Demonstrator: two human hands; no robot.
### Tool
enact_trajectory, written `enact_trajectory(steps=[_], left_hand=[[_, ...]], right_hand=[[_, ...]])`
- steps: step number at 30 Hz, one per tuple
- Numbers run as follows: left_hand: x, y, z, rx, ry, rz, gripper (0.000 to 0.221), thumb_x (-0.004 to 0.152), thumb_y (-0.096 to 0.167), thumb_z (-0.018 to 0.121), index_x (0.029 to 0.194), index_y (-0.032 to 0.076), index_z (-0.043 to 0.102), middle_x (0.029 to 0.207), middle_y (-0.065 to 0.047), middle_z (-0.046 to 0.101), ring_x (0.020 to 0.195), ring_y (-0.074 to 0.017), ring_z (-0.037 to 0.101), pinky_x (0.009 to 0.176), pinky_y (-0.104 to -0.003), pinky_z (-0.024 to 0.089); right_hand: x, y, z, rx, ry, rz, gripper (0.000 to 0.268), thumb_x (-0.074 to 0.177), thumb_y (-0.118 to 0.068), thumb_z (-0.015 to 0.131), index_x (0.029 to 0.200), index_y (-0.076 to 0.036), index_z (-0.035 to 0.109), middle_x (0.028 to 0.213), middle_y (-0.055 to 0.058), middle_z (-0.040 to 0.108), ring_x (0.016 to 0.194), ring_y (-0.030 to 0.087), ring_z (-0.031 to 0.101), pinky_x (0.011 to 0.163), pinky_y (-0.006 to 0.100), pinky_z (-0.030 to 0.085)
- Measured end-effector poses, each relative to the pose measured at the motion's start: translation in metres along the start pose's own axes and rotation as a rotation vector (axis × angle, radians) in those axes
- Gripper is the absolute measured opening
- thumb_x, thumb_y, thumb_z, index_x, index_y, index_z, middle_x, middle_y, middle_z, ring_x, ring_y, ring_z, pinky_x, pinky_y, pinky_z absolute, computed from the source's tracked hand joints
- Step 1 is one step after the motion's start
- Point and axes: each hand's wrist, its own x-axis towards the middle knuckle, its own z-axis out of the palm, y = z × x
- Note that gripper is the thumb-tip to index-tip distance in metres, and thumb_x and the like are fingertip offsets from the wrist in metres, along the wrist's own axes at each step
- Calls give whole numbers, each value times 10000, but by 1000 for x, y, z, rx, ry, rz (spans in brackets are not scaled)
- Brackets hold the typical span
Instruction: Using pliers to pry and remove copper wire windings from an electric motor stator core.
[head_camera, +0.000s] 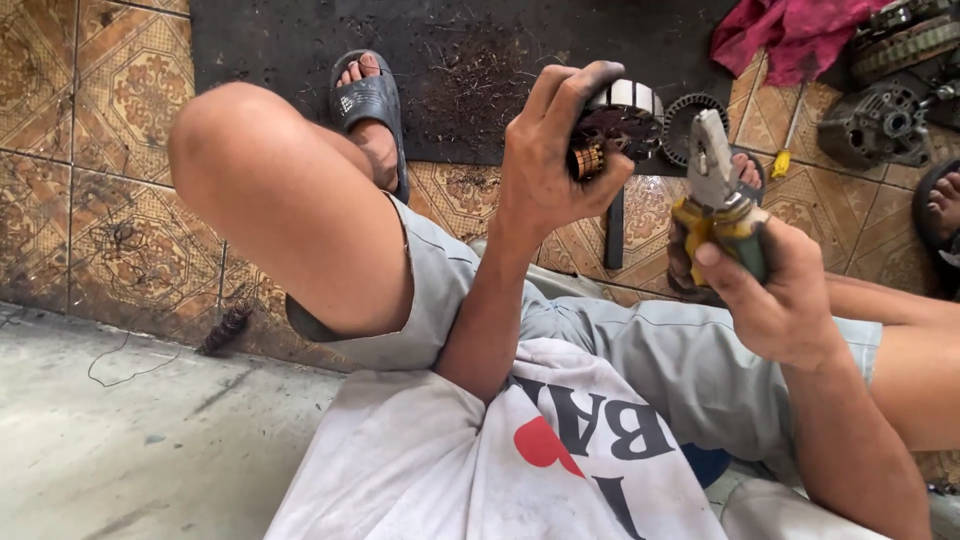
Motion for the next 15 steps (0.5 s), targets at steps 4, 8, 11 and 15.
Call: enact_trajectory(steps=[4, 8, 11, 15], left_hand=[[-2, -11, 8, 12, -55, 6, 526, 959, 368, 607, 1431, 239, 413, 1248, -53, 525, 952, -163, 672, 705, -343, 722], [-4, -14, 9, -60, -131, 75, 536, 1038, 349, 635, 1495, 226, 384, 1325, -68, 493, 1012, -169, 660, 781, -325, 697], [0, -12, 5, -69, -178, 150, 539, 1021, 204, 689, 1486, 181, 418, 1329, -83, 508, 1143, -233, 612, 942, -383, 628], [5, -7, 4, 40, -261, 255, 545, 932, 52, 713, 1413, 74, 459, 1282, -142, 529, 1159, -328, 564, 1044, -475, 562]], right_hand=[[-3, -6, 0, 228, 32, 76, 453, 960, -131, 595, 1333, 120, 537, 1150, 240, 659, 883, 302, 676, 739, 369, 601], [-4, -13, -2, 444, 0, 81, 434, 959, -143, 636, 1302, 100, 528, 1122, 255, 649, 838, 341, 682, 722, 412, 624], [0, -24, 2, 416, 52, 117, 418, 963, -142, 628, 1295, 96, 539, 1096, 232, 653, 810, 311, 668, 700, 395, 601], [6, -25, -12, 37, 15, 105, 233, 1013, -151, 603, 1089, 64, 555, 871, 131, 596, 736, 191, 609, 650, 289, 536]])
